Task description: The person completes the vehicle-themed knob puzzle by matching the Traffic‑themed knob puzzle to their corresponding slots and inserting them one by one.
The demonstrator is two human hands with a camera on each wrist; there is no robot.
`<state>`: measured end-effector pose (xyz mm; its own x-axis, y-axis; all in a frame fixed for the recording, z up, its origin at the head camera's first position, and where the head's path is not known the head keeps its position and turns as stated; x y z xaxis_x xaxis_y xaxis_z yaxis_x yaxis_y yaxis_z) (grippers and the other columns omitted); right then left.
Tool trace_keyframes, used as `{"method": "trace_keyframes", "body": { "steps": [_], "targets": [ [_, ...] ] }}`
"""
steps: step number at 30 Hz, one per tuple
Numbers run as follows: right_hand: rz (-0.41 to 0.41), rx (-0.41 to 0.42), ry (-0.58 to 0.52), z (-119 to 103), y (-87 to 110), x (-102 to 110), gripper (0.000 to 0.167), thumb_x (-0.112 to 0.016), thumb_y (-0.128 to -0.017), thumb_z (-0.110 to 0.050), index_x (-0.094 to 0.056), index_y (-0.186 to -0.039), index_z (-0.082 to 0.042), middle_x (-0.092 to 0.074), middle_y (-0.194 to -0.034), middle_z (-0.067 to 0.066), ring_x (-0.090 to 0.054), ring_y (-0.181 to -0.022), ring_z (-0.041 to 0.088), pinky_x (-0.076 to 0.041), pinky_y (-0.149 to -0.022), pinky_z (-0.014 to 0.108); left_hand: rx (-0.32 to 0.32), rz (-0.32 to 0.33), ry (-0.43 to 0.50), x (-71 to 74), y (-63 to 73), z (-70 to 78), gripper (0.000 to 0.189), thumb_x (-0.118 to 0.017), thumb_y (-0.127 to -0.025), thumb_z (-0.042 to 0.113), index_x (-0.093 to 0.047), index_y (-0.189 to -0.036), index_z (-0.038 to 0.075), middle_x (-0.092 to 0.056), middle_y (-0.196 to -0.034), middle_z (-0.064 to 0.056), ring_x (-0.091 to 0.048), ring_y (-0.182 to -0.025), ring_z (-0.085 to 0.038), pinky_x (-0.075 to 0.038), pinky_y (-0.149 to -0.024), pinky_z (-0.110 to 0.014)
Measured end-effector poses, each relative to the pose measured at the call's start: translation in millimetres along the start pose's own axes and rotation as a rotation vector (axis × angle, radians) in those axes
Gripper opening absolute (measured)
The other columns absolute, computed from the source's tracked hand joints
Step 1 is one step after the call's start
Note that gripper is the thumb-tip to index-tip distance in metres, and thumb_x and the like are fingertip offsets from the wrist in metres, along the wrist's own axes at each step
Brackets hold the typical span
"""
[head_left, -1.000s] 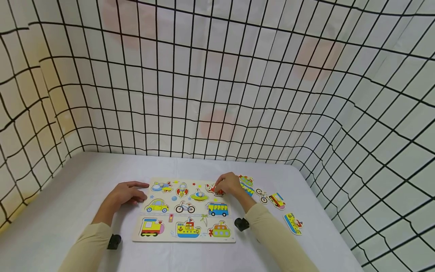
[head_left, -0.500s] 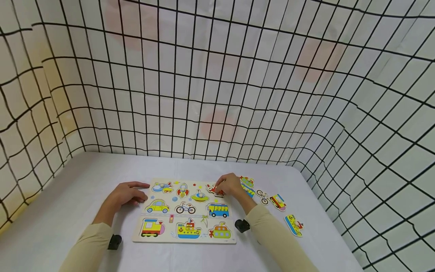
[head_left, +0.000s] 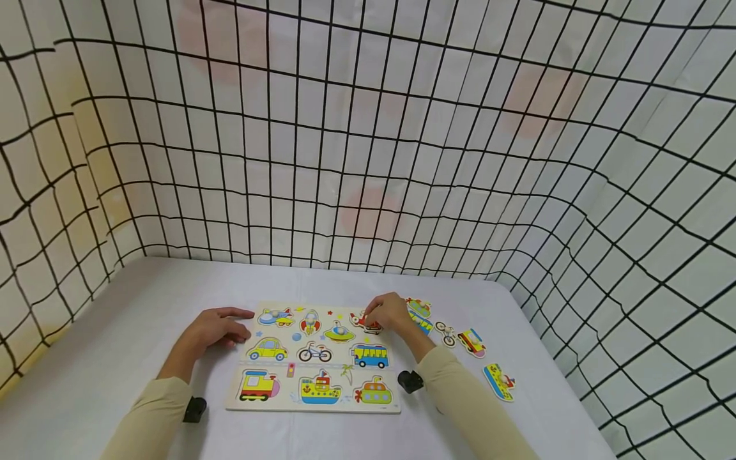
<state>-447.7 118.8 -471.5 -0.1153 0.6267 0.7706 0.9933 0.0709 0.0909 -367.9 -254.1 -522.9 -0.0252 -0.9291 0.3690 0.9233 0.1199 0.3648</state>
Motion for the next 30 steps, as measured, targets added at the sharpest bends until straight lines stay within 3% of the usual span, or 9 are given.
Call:
{"method": "trace_keyframes", "body": {
  "steps": [20,30],
  "targets": [
    [-0.027,-0.08,0.038,5.2,1.7,-3.9,0.016,-0.088,-0.074,-0.022,-0.076,-0.081,-0.014,-0.068,-0.089,0.003,-0.055,-0.082,0.02,-0.041,-0.061,0.027,-0.014,-0.003,-0.008,0.3,6.3,3.2,0.061,-0.076,-0.081,0.013,-0.061,-0.139,0.004,-0.073,-0.083,-0.009,-0.061,-0.071,-0.025,-0.054,-0.067,-0.028],
    [-0.032,-0.056,0.025,3.2,6.5,-1.4,0.016,-0.087,-0.076,-0.022,-0.077,-0.085,-0.013,-0.068,-0.089,0.004,-0.056,-0.079,0.019,-0.042,-0.062,0.025,-0.018,-0.002,-0.004,0.4,3.8,3.1,0.06,-0.075,-0.083,0.012,-0.059,-0.14,0.002,-0.072,-0.078,-0.006,-0.062,-0.067,-0.02,-0.052,-0.063,-0.025]
  ]
}}
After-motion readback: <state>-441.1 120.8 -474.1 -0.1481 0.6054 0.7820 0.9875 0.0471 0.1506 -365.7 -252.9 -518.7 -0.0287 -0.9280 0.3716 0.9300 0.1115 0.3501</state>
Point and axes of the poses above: each hand's wrist, its own y-axis away from the middle knuckle, its own x-axis out of the back of the hand, z = x × y, the point moved 9 cm from there along -y, towards the middle knuckle
